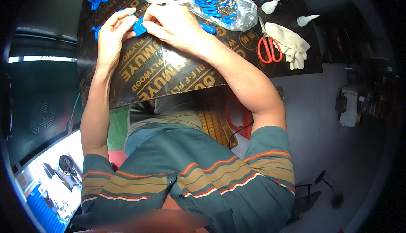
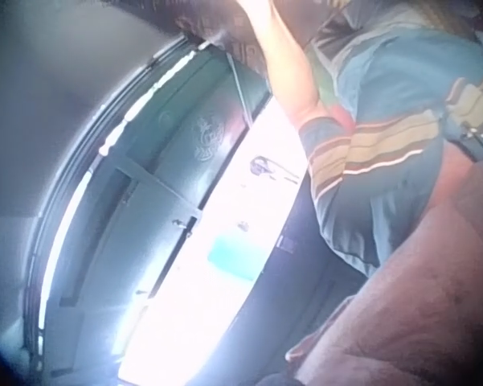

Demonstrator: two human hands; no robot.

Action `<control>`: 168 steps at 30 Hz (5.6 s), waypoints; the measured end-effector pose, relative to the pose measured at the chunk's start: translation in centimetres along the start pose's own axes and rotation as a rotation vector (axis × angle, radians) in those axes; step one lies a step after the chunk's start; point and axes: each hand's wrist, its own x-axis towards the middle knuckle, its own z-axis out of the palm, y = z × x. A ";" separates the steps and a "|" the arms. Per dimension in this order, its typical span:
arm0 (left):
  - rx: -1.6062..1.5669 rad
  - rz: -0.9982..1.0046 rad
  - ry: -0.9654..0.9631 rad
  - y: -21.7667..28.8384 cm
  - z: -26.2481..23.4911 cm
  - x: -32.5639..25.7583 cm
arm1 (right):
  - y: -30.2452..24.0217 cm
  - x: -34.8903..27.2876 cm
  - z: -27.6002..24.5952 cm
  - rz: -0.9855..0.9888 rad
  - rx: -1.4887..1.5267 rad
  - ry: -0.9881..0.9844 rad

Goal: Manually assemble small blue plastic components with wiring and adhesive.

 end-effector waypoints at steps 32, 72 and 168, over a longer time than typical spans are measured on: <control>0.003 -0.056 -0.113 0.0 -0.3 0.0 | -0.7 0.5 0.0 0.319 0.406 -0.050; 0.032 0.087 -0.235 0.3 0.2 -0.1 | 0.2 0.4 -1.0 0.157 0.338 -0.018; -0.383 -0.074 -0.284 -2.1 -0.7 0.4 | -1.2 1.5 1.1 -0.009 0.133 0.181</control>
